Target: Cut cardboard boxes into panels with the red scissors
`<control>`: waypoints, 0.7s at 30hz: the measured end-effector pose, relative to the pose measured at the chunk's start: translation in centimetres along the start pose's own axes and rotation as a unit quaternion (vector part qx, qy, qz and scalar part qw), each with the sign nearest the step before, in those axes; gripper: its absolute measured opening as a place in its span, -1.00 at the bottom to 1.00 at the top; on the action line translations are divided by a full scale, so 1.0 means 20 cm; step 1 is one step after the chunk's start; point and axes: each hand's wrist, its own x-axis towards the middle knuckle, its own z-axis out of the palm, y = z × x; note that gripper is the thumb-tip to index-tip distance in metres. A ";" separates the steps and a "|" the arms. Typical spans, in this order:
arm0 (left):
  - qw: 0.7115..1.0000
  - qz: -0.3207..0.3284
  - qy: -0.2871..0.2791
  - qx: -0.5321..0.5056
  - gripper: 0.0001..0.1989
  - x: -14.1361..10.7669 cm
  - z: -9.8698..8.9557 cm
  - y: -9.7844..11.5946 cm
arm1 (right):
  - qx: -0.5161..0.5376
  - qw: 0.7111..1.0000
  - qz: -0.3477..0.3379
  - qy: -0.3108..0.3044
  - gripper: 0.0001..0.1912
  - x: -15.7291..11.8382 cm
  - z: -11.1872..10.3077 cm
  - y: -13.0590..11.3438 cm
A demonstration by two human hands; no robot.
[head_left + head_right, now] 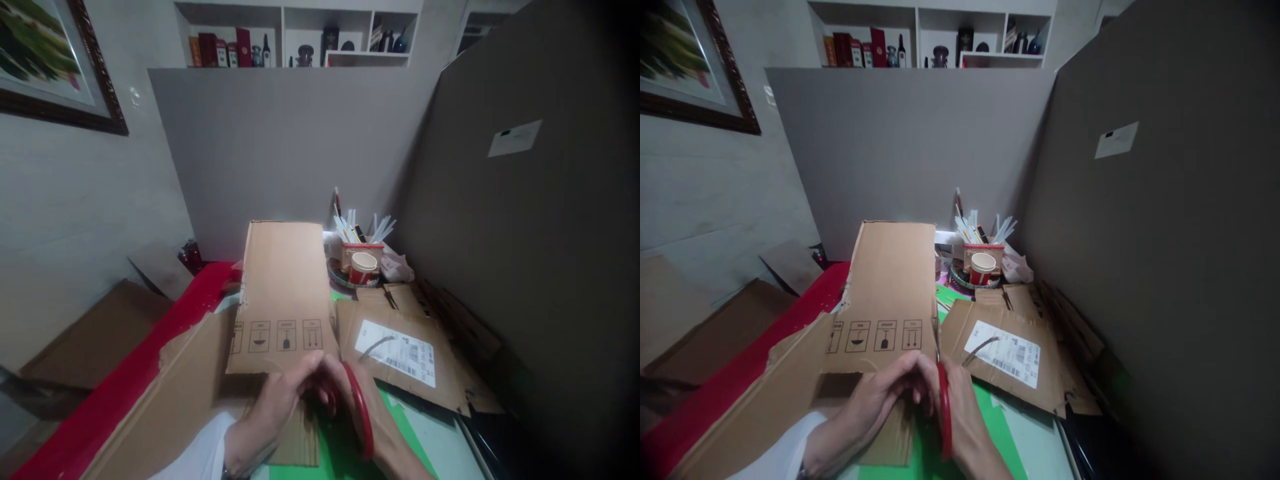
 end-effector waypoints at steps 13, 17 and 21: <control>1.000 0.008 -0.008 -0.029 -0.62 0.01 -0.01 -0.03 | 0.022 0.999 0.032 0.022 -0.34 0.04 0.03 0.08; 0.999 0.002 -0.041 -0.019 -0.61 -0.01 0.01 -0.01 | 0.013 1.000 -0.012 0.019 -0.28 0.03 0.00 0.05; 0.999 -0.008 -0.034 -0.018 -0.62 -0.01 0.01 -0.01 | 0.016 0.999 -0.019 0.019 -0.30 0.02 0.00 0.01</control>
